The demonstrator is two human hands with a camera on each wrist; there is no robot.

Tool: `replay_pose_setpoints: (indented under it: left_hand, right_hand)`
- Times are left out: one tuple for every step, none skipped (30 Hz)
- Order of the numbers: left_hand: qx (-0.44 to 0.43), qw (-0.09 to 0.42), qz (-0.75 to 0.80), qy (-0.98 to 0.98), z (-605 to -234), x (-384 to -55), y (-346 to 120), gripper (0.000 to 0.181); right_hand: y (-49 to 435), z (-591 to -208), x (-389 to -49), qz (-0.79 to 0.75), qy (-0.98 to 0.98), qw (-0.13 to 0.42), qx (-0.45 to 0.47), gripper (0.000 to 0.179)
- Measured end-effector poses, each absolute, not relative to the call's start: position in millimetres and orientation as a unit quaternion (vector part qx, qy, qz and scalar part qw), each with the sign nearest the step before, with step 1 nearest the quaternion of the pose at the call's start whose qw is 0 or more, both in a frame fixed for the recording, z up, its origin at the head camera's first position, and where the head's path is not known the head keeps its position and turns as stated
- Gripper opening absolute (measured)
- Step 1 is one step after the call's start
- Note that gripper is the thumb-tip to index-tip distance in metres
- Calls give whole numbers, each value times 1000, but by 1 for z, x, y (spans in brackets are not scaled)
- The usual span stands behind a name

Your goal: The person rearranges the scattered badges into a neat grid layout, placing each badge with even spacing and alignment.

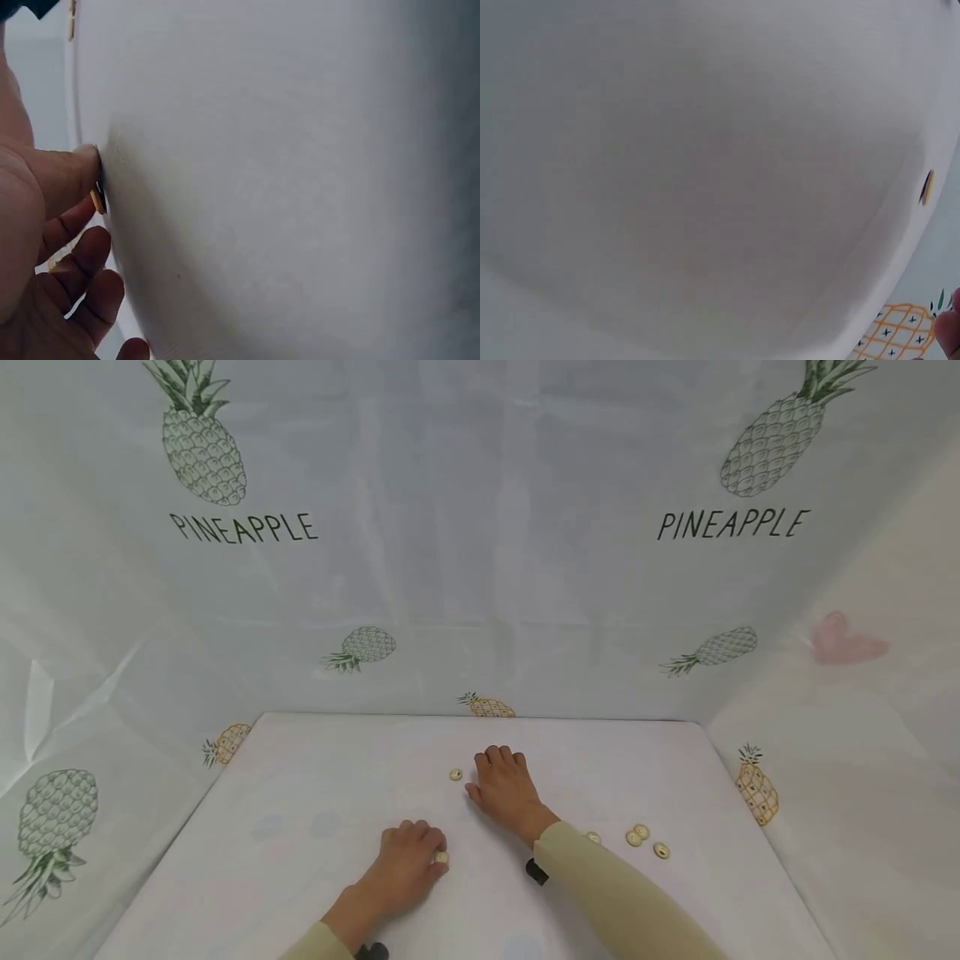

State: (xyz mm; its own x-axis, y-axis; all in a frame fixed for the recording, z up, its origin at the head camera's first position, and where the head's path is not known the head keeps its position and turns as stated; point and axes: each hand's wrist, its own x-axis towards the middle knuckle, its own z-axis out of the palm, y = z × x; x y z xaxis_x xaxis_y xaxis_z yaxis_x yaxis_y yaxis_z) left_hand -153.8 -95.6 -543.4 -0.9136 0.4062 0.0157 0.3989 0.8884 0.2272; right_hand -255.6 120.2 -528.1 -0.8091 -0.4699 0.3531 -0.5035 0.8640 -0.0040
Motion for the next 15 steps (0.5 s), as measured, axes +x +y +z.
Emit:
replay_pose_setpoints:
  left_hand:
    - [209, 18, 119, 970, -544, -153, -96, 18]
    - [211, 19, 126, 969, -544, -153, -97, 17]
    - [211, 20, 133, 968, -545, -152, -97, 17]
    - [210, 19, 140, 967, -545, -152, -98, 19]
    - [208, 16, 147, 967, -544, -151, -98, 20]
    - [204, 13, 154, 967, -544, -151, -99, 22]
    - [200, 9, 157, 967, -543, -150, -99, 25]
    - [195, 6, 158, 968, -543, -149, -99, 28]
    - [190, 2, 156, 969, -543, -149, -99, 31]
    - [185, 0, 155, 970, -542, -148, -99, 33]
    - [181, -2, 152, 972, -542, -148, -99, 35]
    - [177, -2, 151, 973, -543, -148, -99, 36]
    - [173, 0, 149, 974, -543, -147, -99, 35]
    - [171, 2, 151, 974, -543, -148, -98, 33]
    - [170, 3, 153, 973, -543, -148, -98, 31]
  right_hand:
    - [117, -528, -257, 48, -951, 166, 256, 47]
    - [114, -528, -259, 48, -953, 157, 254, 47]
    - [111, -529, -260, 47, -955, 147, 252, 47]
    - [109, -529, -262, 43, -957, 140, 250, 47]
    - [107, -529, -263, 40, -959, 134, 248, 47]
    - [105, -530, -265, 36, -960, 128, 246, 47]
    - [104, -531, -266, 32, -961, 123, 244, 46]
    - [102, -531, -267, 30, -962, 119, 244, 46]
    - [100, -532, -269, 29, -962, 116, 245, 45]
    - [99, -532, -270, 28, -962, 114, 247, 44]
    - [97, -532, -271, 30, -961, 112, 249, 42]
    - [95, -533, -272, 30, -961, 109, 252, 41]
    - [93, -533, -274, 32, -961, 107, 253, 39]
    - [92, -534, -275, 33, -961, 106, 255, 37]
    - [90, -536, -277, 33, -961, 105, 256, 36]
